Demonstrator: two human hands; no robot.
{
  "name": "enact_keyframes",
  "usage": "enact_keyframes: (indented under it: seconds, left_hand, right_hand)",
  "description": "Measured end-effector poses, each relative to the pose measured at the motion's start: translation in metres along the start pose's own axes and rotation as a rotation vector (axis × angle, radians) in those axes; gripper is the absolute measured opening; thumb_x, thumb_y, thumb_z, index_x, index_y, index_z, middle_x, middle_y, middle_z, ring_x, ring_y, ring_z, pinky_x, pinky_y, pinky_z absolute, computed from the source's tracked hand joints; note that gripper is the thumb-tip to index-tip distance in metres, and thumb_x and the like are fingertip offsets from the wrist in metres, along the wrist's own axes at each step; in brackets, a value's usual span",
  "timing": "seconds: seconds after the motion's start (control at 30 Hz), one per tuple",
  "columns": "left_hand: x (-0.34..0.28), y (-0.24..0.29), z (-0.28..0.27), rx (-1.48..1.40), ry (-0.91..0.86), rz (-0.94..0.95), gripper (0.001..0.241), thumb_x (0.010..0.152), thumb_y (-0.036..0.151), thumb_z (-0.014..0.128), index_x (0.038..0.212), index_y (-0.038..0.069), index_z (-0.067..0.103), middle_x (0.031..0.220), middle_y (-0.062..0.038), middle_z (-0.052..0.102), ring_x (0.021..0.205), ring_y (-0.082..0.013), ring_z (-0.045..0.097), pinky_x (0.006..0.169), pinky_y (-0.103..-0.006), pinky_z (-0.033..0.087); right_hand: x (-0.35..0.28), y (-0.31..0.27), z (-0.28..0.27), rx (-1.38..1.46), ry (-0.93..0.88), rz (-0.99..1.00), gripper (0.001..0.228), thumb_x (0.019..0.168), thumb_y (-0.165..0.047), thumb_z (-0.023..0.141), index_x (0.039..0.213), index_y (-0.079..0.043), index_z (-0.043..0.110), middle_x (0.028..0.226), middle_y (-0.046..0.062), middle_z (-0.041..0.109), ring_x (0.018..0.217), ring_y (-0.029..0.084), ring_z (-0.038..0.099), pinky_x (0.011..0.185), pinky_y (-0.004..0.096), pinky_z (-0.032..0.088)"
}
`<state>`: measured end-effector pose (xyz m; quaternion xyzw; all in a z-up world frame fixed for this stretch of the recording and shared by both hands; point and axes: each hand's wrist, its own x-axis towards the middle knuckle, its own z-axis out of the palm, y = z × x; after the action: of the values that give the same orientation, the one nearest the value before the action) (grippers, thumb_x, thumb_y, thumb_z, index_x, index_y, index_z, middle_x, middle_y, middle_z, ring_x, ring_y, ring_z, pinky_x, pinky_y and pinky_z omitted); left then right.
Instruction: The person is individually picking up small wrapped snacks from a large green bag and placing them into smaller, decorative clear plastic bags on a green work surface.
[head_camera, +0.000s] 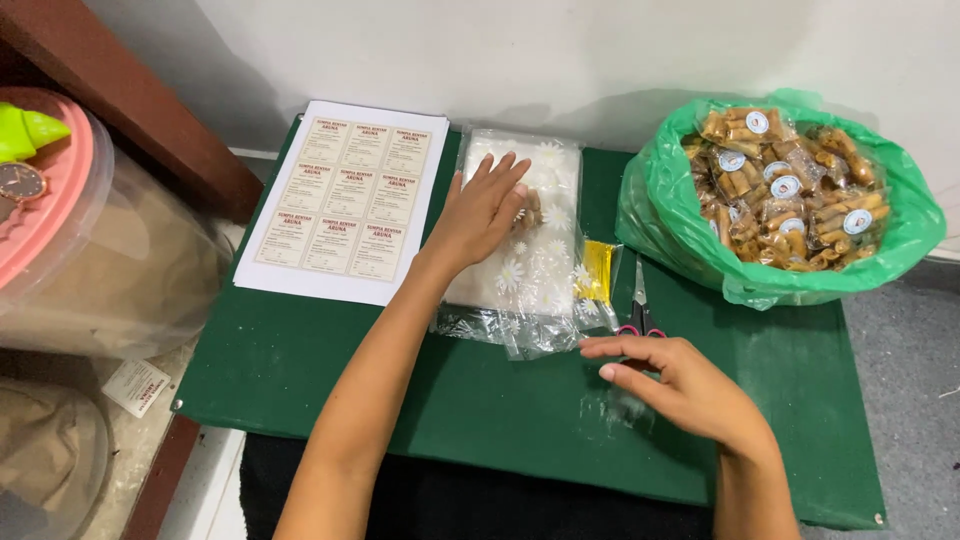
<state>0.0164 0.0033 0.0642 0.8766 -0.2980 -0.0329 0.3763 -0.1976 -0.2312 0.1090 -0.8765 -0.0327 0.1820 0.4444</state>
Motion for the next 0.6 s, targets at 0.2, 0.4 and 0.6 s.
enact_keyframes:
  seconds: [0.2,0.4,0.6]
  left_hand:
    - [0.002,0.012,-0.009,-0.133,0.061,0.007,0.061,0.105,0.048,0.03,0.155,0.014,0.04,0.163,-0.011,0.042,0.154,-0.0392,0.026,0.121,-0.061,0.011]
    - [0.033,0.058,0.03,0.015,0.105,0.367,0.047,0.103,0.033,0.055,0.146,0.014,0.054,0.146,-0.009,0.062,0.133,-0.0318,0.06,0.103,-0.0488,0.05]
    - [0.092,0.125,0.101,0.196,0.105,0.487,0.033,0.092,0.019,0.063,0.124,0.018,0.072,0.122,-0.002,0.075,0.113,-0.0327,0.067,0.079,-0.052,0.054]
  right_hand:
    - [0.001,-0.001,-0.009,0.152,0.066,-0.028,0.028,0.09,-0.024,0.069,0.107,-0.011,0.087,0.098,0.002,0.087,0.088,0.012,0.08,0.073,0.027,0.06]
    - [0.008,0.005,-0.06,0.188,0.534,-0.064,0.014,0.096,-0.009,0.068,0.105,-0.002,0.077,0.09,0.01,0.081,0.078,0.014,0.069,0.065,0.027,0.051]
    - [0.043,0.09,-0.106,-0.162,1.148,-0.146,0.012,0.104,-0.009,0.067,0.111,-0.004,0.077,0.102,0.006,0.074,0.089,0.015,0.066,0.076,0.034,0.054]
